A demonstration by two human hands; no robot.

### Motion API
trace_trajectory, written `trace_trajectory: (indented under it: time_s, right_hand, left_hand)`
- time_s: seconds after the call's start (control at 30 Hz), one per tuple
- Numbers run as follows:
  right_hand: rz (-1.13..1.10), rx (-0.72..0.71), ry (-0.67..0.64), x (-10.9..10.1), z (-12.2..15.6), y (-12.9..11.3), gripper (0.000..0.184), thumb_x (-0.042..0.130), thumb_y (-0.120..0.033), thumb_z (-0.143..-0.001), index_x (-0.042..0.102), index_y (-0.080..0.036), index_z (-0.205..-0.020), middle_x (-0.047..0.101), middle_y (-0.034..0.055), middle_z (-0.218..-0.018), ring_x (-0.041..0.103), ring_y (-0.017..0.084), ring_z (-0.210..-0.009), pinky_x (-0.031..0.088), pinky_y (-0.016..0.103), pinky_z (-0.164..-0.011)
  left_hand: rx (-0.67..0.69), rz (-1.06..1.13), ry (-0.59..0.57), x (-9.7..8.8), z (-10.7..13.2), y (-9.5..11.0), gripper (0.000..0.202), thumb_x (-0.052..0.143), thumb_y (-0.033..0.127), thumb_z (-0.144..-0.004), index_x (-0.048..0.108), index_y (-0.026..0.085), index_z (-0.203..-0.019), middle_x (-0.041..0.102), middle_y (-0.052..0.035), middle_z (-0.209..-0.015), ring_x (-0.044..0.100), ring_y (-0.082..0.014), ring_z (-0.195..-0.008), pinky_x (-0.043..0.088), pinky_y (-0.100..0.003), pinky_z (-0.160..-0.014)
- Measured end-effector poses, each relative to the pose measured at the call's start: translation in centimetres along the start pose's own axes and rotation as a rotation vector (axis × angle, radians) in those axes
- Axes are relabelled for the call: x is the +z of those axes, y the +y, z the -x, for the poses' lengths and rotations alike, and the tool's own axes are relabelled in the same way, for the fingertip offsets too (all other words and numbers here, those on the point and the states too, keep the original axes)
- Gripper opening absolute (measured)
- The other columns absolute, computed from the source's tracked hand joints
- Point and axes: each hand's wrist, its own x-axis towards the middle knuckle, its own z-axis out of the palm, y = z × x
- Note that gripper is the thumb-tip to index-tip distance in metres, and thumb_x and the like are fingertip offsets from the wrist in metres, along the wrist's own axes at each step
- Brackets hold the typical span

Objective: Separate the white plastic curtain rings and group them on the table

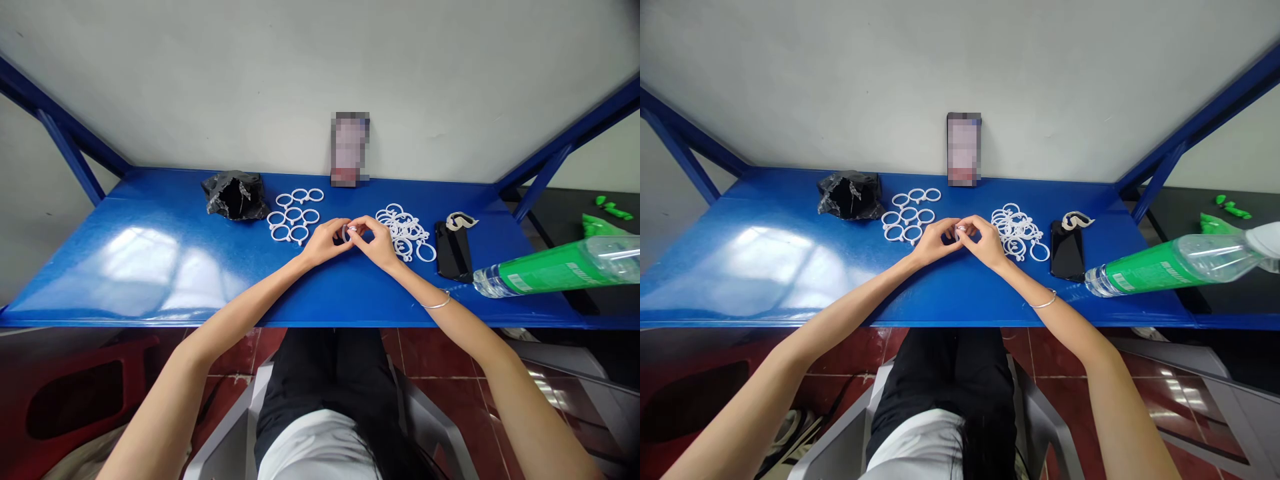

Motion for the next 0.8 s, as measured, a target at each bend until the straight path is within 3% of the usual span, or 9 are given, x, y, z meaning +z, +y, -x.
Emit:
trace_trajectory:
  time_s: [0.23,0.8]
  right_hand:
    - [0.022,-0.019,0.009,-0.01,0.06,-0.15,0.012,0.057,-0.033,-0.09,0.063,-0.023,-0.088,0.07,0.0029,-0.083,0.064,0.017,-0.071,0.056,0.033,-0.069]
    - [-0.005,-0.033,0.013,0.02,0.1,0.11,0.022,0.059,-0.042,-0.094,0.065,-0.022,-0.09,0.07,0.0036,-0.084,0.065,0.017,-0.072,0.055,0.032,-0.07]
  left_hand:
    - [0.009,0.004,-0.004,-0.02,-0.01,0.05,0.037,0.064,0.038,-0.085,0.063,0.013,-0.113,0.07,-0.0085,-0.1,0.062,-0.0128,-0.074,0.051,-0.023,-0.067]
    - [0.033,0.014,0.006,0.04,0.11,-0.1,0.05,0.059,0.05,-0.091,0.06,0.011,-0.123,0.072,-0.0105,-0.104,0.064,-0.0126,-0.072,0.053,-0.024,-0.069]
